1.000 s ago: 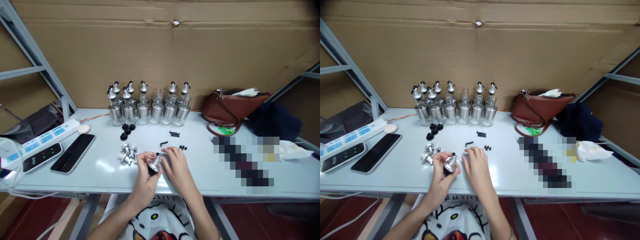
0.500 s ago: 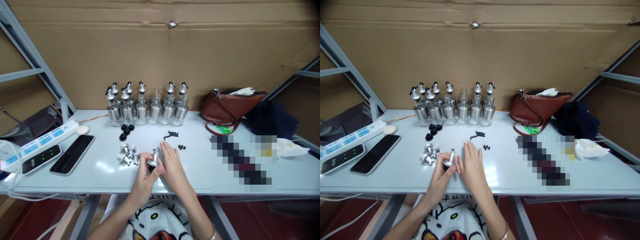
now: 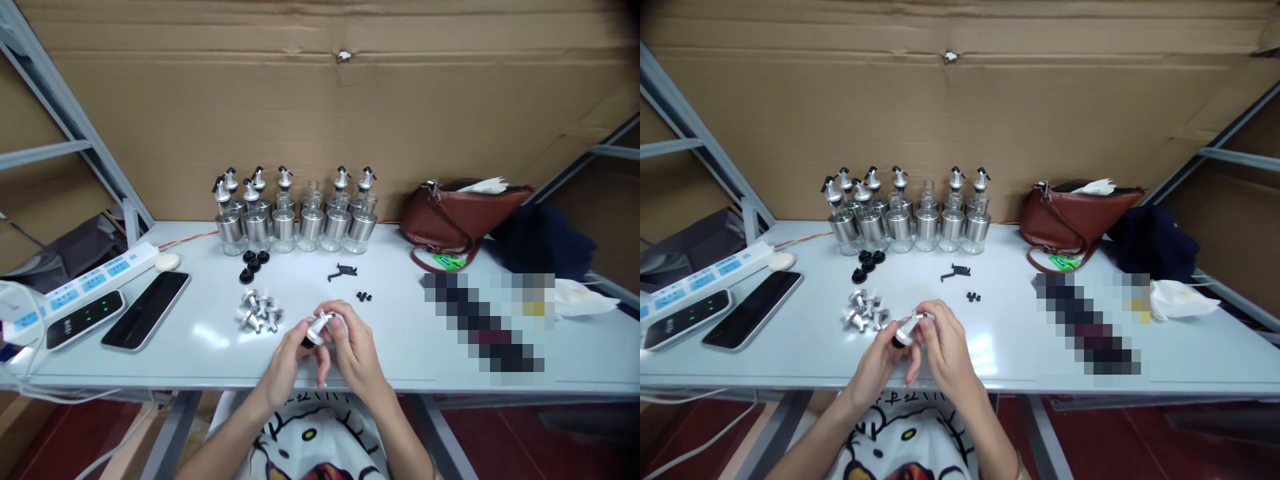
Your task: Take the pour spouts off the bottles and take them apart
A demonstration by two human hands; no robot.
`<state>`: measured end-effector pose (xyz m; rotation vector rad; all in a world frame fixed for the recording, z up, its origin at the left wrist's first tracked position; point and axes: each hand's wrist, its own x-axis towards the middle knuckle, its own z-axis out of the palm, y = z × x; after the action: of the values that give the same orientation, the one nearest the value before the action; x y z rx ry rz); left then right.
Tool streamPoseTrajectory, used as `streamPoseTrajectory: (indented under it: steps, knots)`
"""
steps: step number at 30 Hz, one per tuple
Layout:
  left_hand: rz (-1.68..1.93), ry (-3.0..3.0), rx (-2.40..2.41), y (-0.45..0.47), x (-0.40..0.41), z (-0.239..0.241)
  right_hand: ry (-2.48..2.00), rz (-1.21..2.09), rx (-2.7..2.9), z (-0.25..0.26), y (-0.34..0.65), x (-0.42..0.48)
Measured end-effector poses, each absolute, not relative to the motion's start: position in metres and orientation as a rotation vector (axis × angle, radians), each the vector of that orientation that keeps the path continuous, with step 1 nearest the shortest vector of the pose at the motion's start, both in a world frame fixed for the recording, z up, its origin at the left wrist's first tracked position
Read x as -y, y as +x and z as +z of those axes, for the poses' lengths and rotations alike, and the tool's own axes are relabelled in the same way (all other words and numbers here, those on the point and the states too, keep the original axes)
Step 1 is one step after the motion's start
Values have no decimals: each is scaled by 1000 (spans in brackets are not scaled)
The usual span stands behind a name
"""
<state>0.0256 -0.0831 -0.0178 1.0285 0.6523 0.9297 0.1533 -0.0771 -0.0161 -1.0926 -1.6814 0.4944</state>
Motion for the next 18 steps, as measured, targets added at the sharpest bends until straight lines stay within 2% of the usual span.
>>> streamPoseTrajectory:
  steps: [8,18]
  knots:
    - [927,1175,-706,23,85,-20,-1027,322,1724,-12,156,76]
    - [1111,1251,-770,24,88,-19,-996,389,1662,-14,156,79]
